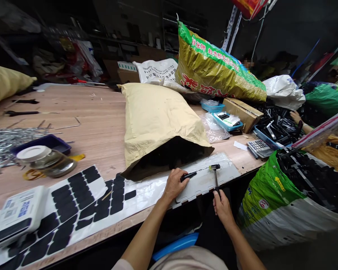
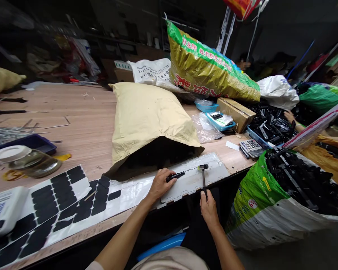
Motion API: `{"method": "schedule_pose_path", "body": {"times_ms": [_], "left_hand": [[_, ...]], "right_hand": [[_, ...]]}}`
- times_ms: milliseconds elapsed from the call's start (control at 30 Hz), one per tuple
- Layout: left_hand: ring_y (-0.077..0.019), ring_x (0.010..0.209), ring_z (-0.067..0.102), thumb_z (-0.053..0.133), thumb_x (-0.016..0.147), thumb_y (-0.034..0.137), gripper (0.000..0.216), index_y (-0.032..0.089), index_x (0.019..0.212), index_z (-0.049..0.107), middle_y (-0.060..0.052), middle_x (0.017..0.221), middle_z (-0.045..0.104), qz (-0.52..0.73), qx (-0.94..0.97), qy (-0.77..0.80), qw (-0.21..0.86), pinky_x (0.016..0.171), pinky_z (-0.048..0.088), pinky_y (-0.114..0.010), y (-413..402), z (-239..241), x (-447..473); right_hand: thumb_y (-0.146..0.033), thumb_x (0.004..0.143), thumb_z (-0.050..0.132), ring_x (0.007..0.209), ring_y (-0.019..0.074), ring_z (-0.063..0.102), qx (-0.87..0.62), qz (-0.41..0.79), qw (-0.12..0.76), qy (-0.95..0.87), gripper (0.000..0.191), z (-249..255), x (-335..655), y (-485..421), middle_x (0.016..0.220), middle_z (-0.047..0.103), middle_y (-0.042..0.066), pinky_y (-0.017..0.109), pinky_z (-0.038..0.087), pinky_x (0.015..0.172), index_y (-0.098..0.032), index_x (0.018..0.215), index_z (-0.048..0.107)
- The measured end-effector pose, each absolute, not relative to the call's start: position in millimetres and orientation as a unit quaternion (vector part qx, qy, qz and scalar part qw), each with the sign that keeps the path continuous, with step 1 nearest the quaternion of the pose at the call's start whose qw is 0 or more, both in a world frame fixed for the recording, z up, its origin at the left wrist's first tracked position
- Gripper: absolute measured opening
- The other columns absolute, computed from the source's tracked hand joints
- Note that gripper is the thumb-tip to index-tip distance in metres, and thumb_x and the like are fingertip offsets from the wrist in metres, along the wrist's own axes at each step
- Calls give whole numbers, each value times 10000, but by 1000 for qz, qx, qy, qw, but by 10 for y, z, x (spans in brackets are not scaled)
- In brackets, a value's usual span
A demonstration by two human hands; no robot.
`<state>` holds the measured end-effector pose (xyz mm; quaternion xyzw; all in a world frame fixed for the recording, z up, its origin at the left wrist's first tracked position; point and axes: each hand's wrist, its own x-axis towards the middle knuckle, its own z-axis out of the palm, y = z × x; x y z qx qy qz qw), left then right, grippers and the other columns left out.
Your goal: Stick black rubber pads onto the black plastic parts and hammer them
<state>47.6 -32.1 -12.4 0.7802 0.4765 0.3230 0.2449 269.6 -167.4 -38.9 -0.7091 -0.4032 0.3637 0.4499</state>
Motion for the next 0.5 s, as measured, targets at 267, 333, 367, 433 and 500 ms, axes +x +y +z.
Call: {"method": "schedule_pose_path", "body": {"times_ms": [267, 333, 367, 433, 500], "left_hand": [[-215, 885, 524, 632, 833, 245, 221, 227, 1026, 739, -48, 902, 621, 335, 768, 480, 259, 847, 449, -359, -298, -174, 499], [-214, 874, 527, 635, 836, 248, 232, 231, 1045, 735, -46, 906, 633, 340, 762, 480, 269, 840, 453, -360, -286, -193, 497], [-213, 872, 530, 636, 836, 249, 228, 231, 1043, 732, -44, 910, 641, 343, 759, 481, 273, 839, 453, -360, -280, -198, 496], [-214, 877, 537, 638, 831, 242, 201, 231, 1010, 730, -40, 915, 650, 344, 756, 484, 275, 839, 451, -357, -273, -197, 496], [-215, 882, 543, 639, 824, 233, 171, 228, 971, 728, -38, 910, 652, 339, 755, 489, 275, 837, 448, -355, -271, -181, 501]], "right_hand": [[-601, 798, 615, 498, 128, 530, -641, 488, 480, -348, 565, -324, 2729, -1841, 678, 534, -45, 247, 472, 441, -184, 1177, 579], [-631, 807, 592, 463, 115, 509, -637, 512, 474, -329, 586, -306, 2716, -1879, 686, 535, -48, 232, 442, 401, -194, 1196, 561], [-643, 803, 594, 434, 101, 478, -639, 513, 474, -323, 591, -296, 2706, -1893, 675, 520, -57, 215, 406, 371, -198, 1190, 556], [-651, 786, 617, 395, 75, 409, -651, 496, 478, -321, 592, -271, 2676, -1916, 650, 479, -79, 184, 329, 331, -200, 1166, 556], [-641, 794, 624, 390, 63, 372, -660, 477, 477, -332, 581, -236, 2633, -1940, 639, 448, -89, 170, 289, 325, -205, 1172, 557]]}}
